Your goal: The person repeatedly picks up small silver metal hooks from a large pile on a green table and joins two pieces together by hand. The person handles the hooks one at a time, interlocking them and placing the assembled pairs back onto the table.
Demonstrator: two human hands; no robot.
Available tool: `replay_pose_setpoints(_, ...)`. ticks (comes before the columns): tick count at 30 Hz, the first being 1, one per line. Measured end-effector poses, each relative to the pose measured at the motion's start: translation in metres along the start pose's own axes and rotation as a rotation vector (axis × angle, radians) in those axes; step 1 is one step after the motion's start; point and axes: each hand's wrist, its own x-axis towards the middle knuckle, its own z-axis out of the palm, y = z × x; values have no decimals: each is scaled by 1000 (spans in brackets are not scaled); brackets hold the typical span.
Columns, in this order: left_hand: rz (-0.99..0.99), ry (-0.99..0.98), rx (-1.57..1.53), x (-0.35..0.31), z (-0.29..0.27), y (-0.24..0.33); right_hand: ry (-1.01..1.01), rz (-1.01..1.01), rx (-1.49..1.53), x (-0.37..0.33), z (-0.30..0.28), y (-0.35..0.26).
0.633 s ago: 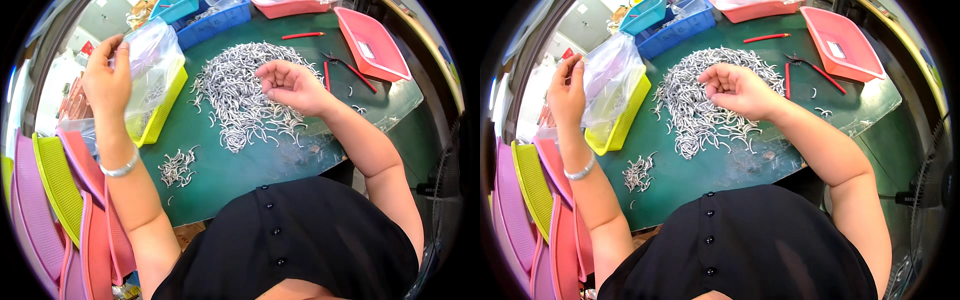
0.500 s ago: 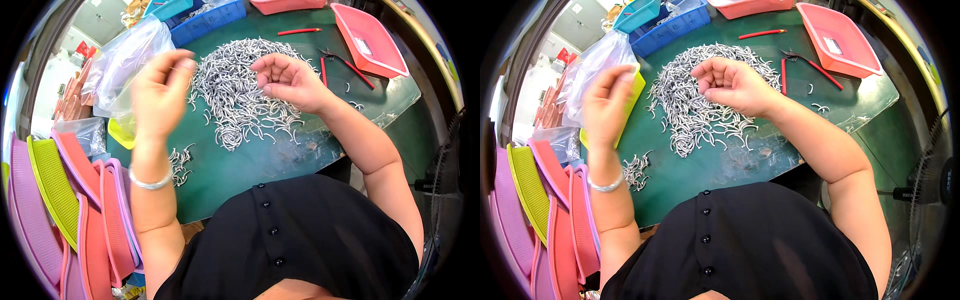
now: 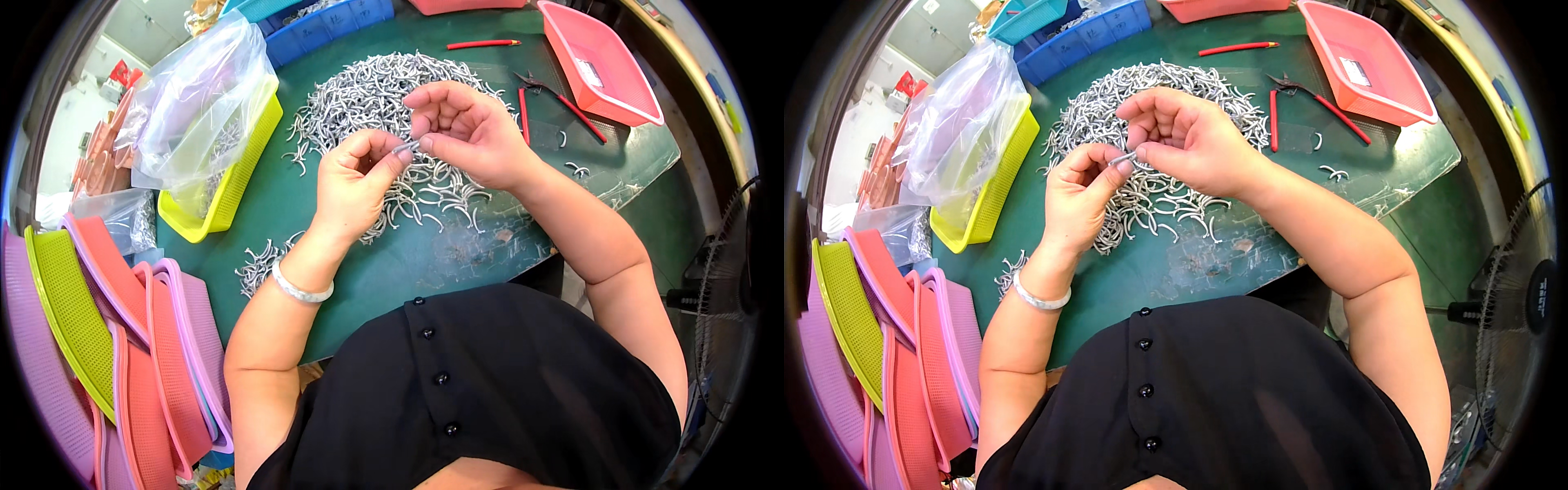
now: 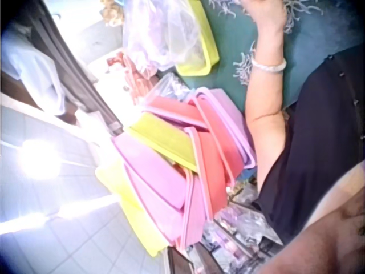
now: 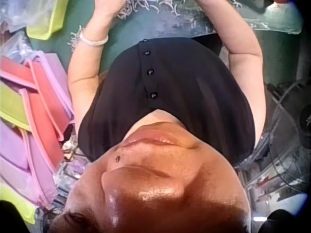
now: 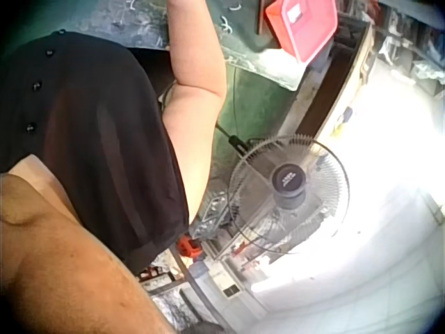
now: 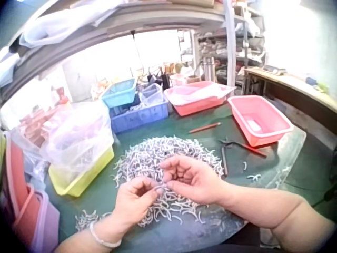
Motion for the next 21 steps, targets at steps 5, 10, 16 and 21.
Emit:
replay_pose_setpoints(5, 75, 87, -50, -3, 11, -3, -5, 3, -29, -1, 1, 1)
replay_pose_setpoints(10, 39, 110, -56, -3, 4, -8, -15, 7, -29, -1, 0, 4)
replay_pose_setpoints(16, 30, 184, -60, -2, 0, -8, -25, 3, -28, 0, -2, 5)
replay_pose_setpoints(21, 95, 187, -38, -2, 1, -11, -14, -16, -59, 1, -2, 4)
